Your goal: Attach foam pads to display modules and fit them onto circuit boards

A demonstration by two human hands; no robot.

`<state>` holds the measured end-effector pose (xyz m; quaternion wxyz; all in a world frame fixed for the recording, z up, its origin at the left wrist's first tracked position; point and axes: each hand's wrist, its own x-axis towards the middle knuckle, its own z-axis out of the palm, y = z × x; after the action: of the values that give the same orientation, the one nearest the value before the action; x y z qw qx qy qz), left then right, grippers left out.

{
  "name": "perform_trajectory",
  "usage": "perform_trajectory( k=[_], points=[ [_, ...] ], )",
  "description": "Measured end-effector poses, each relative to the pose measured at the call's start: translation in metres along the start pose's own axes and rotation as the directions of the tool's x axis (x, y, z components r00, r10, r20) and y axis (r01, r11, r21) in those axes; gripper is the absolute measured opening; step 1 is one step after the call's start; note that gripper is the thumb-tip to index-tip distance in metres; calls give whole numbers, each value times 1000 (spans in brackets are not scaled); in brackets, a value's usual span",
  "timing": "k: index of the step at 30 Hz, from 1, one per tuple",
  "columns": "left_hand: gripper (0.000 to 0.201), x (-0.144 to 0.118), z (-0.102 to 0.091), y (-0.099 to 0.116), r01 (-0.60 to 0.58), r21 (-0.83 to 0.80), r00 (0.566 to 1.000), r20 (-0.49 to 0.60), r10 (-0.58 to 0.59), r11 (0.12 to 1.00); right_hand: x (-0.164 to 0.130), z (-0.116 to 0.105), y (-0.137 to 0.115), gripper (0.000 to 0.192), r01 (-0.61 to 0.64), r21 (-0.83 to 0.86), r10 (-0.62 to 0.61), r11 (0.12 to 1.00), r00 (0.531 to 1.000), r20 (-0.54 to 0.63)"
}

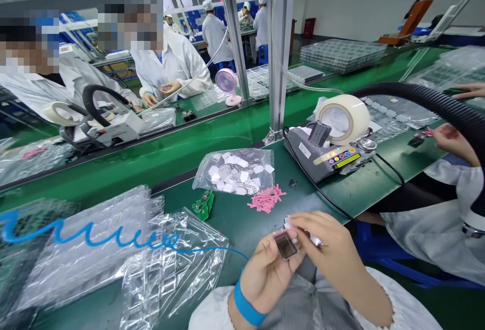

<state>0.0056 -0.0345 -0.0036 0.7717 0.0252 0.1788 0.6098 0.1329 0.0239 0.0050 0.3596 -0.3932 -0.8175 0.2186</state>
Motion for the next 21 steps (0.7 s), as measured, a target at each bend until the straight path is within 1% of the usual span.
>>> perform_trajectory(
  k=[2, 4, 6, 8, 9, 10, 11, 13, 14, 16, 18, 19, 20, 21],
  points=[
    [24, 0, -2, 0, 6, 7, 1000, -5, -6, 1000, 5, 1, 2, 13, -99, 116, 90, 988, 993, 79],
    [22, 1, -3, 0, -7, 6, 999, -31, 7, 1000, 7, 1, 2, 12, -152, 206, 128, 967, 984, 122],
    [18, 1, -2, 2, -20, 0, 998, -59, 20, 1000, 4, -2, -1, 14, -145, 254, 128, 956, 988, 81],
    [20, -1, 0, 5, 2, 19, 998, -59, -1, 1000, -3, -8, -1, 14, -129, 287, 139, 949, 990, -14],
    [22, -2, 0, 8, 19, 38, 999, -48, -17, 999, -8, -11, 2, 15, -144, 308, 167, 940, 985, -50],
    [24, -3, 1, 10, 34, 59, 999, -35, -32, 998, -13, -14, 7, 17, -179, 329, 211, 927, 976, -63],
    [26, -4, 1, 13, 43, 76, 999, -22, -42, 996, -17, -15, 16, 19, -226, 330, 256, 917, 965, -49],
    [28, -5, 0, 17, 55, 88, 998, 8, -56, 995, -25, -13, 39, 21, -315, 266, 322, 911, 946, 15],
    [28, -6, 0, 18, 66, 87, 997, 28, -69, 994, -28, -10, 51, 21, -338, 208, 336, 918, 941, 45],
    [29, -6, 0, 18, 109, 83, 991, 69, -114, 991, -32, -2, 72, 19, -355, 134, 351, 925, 935, 54],
    [30, -5, 4, 15, 158, 78, 980, 109, -166, 984, -33, 2, 81, 16, -358, 123, 357, 926, 934, 29],
    [31, -5, 7, 14, 181, 76, 974, 125, -190, 980, -32, 1, 80, 18, -357, 150, 356, 922, 934, 38],
    [31, -5, 10, 12, 203, 73, 968, 138, -212, 976, -30, -1, 75, 21, -364, 226, 357, 904, 931, 71],
    [31, -5, 13, 11, 221, 69, 962, 150, -229, 973, -27, -5, 69, 27, -380, 350, 357, 856, 925, 129]
  ],
)
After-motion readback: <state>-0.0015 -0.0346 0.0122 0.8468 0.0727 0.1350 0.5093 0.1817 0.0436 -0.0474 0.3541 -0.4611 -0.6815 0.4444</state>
